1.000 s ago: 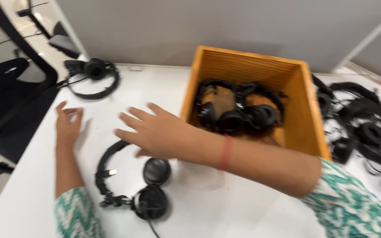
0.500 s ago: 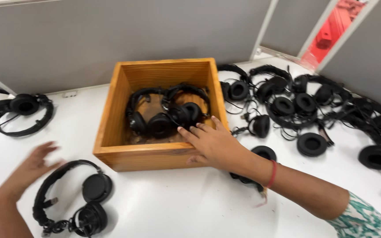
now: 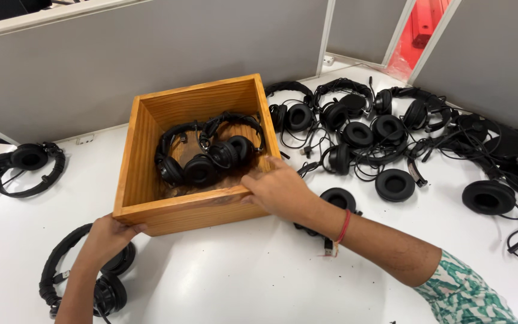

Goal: The person organizes several headsets by untangling cables and placing some into a wooden box on a desk.

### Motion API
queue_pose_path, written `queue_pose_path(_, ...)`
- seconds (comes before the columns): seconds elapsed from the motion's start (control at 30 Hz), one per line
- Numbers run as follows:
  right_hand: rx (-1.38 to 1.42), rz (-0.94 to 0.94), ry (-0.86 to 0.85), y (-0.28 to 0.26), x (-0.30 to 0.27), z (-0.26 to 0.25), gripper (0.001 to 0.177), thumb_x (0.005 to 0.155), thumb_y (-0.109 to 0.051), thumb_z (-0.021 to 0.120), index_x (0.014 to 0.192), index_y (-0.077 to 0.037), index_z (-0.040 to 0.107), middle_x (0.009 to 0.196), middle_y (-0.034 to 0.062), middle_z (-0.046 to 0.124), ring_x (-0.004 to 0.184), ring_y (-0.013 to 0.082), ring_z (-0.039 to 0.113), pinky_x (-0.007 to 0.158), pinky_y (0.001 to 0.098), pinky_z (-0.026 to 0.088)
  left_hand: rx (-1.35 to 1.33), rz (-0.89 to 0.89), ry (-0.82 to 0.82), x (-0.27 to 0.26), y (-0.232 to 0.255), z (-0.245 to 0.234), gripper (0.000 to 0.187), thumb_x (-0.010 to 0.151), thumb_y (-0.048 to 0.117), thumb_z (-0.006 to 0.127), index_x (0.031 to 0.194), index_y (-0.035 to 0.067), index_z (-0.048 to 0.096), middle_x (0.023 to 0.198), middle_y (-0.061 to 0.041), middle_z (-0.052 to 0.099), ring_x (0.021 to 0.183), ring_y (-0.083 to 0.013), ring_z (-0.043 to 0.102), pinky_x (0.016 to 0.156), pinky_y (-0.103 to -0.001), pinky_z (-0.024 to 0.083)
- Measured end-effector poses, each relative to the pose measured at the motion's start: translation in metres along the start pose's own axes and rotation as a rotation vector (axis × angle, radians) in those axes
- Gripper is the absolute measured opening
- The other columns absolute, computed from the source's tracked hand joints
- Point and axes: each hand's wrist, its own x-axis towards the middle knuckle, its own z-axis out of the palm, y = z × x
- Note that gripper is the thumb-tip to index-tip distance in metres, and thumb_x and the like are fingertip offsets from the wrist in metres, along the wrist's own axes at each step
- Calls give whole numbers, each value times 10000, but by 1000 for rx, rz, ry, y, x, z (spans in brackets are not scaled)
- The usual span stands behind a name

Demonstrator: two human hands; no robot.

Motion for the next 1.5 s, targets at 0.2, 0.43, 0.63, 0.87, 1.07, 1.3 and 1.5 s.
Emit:
queue_pose_path(0.2,14,61,26,24,-18,-10,356,887,-438,699,908,-88,642,605,79,652,641,294,684,996,484,459,-65,167,20,3,20,21,415,797,194,813,1113,-56,711,957,-183,810,918,-265,795,823,-354,623)
queue_pose_path(0.43,13,124,0,39,-36,-21,316,905,-405,692,884,-93,638,589,85,639,632,300,665,1004,479,452,-4,239,36,8,49,37,345,792,189,826,1045,-30,740,894,-142,810,851,-244,797,776,-338,615)
queue_pose_path(0.63,-14,122,14,38,-35,-20,286,915,-365,687,916,-84,633,625,92,645,658,298,661,967,478,456,73,190,78,24,49,39,359,789,213,854,1013,-39,733,868,-153,793,804,-259,784,753,-338,609)
queue_pose_path(0.87,-132,172,51,41,-22,-18,267,888,-378,662,971,-124,658,685,67,659,691,272,681,972,653,380,-53,354,151,49,43,44,354,771,210,840,990,-41,720,866,-151,787,802,-242,781,721,-332,599)
queue_pose_path(1.07,-22,238,83,62,-22,-17,344,897,-388,672,1121,-127,663,857,74,655,823,270,671,607,401,544,20,313,267,51,67,60,364,744,260,867,946,-12,735,824,-146,764,766,-271,760,696,-364,584)
queue_pose_path(1.3,-66,233,105,75,-18,-6,319,915,-395,666,1110,-143,664,873,63,659,845,265,668,610,399,534,103,269,278,61,76,61,410,744,310,888,927,-16,720,780,-176,732,736,-331,730,686,-404,567)
queue_pose_path(1.5,-103,203,143,85,-17,-1,317,932,-409,650,1087,-132,648,908,62,661,904,288,658,686,418,532,-18,390,352,54,85,68,384,766,259,847,1028,6,724,945,-170,759,824,-303,758,748,-409,584)
